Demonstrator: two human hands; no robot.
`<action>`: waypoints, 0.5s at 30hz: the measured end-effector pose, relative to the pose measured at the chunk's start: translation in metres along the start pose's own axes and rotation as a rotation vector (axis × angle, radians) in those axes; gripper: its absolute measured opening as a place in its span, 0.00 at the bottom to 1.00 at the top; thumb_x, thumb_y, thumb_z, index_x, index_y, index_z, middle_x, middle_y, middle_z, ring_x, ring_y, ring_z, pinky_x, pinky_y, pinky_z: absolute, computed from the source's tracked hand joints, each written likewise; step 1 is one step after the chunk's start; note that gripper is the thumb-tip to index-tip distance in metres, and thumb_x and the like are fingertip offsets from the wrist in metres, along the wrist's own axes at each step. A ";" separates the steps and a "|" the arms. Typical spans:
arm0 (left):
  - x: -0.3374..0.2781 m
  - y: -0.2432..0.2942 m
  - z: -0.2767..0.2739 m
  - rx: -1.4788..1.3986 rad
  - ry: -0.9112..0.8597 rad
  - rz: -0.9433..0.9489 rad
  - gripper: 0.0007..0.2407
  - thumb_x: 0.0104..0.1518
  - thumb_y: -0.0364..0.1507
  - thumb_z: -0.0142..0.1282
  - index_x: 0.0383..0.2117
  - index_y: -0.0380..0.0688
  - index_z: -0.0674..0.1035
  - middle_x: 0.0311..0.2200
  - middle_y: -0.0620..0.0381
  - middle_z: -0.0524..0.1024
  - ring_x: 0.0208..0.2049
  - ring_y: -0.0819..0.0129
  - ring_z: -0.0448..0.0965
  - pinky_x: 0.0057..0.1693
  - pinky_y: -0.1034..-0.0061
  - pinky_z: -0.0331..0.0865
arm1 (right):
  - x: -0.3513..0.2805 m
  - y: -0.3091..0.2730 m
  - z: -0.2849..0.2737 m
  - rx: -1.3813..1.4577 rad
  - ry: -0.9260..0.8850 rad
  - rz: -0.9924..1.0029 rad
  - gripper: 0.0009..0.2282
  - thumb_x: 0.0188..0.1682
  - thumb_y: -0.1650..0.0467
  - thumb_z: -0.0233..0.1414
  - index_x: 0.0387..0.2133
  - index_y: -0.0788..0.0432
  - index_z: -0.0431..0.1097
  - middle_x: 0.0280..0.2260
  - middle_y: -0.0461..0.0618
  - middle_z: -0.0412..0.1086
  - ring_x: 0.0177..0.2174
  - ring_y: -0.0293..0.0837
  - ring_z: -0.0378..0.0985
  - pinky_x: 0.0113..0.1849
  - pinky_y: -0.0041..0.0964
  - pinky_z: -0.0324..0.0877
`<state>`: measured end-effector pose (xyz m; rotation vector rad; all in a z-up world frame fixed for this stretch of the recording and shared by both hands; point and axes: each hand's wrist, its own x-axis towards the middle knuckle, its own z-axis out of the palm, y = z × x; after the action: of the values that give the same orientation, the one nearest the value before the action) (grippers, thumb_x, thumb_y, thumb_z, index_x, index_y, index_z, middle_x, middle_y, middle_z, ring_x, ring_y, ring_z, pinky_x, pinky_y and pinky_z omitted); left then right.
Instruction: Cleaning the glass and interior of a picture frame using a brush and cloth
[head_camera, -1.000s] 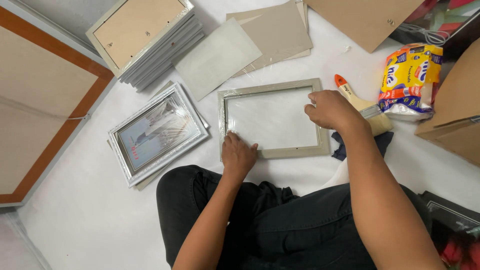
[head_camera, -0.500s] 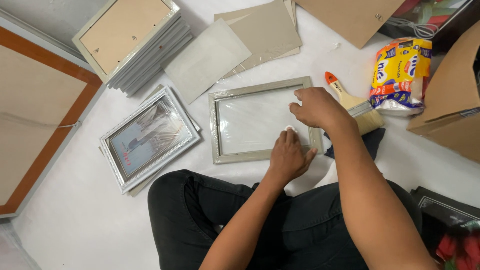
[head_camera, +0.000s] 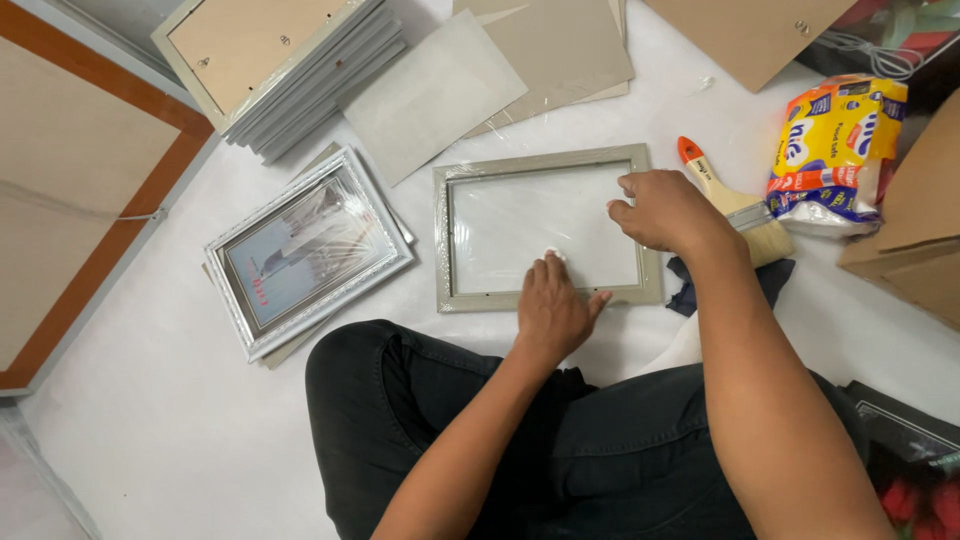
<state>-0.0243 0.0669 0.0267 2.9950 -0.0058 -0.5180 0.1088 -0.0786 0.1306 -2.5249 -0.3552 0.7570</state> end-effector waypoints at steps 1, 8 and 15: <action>-0.004 -0.012 -0.001 -0.001 0.001 -0.003 0.40 0.63 0.56 0.28 0.62 0.22 0.65 0.62 0.35 0.64 0.62 0.47 0.64 0.67 0.61 0.55 | 0.001 0.000 0.001 -0.002 -0.001 -0.003 0.25 0.49 0.64 0.46 0.58 0.68 0.68 0.55 0.65 0.71 0.57 0.63 0.69 0.57 0.58 0.64; -0.012 -0.086 0.014 0.025 0.010 -0.278 0.45 0.60 0.62 0.25 0.59 0.19 0.67 0.61 0.29 0.65 0.60 0.43 0.65 0.60 0.62 0.62 | 0.000 -0.002 0.005 0.019 0.012 0.025 0.26 0.48 0.64 0.47 0.59 0.67 0.67 0.55 0.63 0.71 0.57 0.61 0.69 0.57 0.57 0.63; 0.002 -0.052 0.026 -0.088 0.045 -0.242 0.47 0.58 0.62 0.32 0.55 0.12 0.68 0.56 0.24 0.67 0.56 0.40 0.67 0.57 0.60 0.64 | -0.007 -0.014 -0.005 0.041 0.004 0.022 0.27 0.48 0.64 0.47 0.60 0.67 0.65 0.56 0.62 0.70 0.58 0.61 0.69 0.57 0.57 0.63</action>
<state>-0.0321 0.1157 -0.0033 2.9355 0.3768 -0.4590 0.1044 -0.0715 0.1450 -2.4958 -0.3079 0.7601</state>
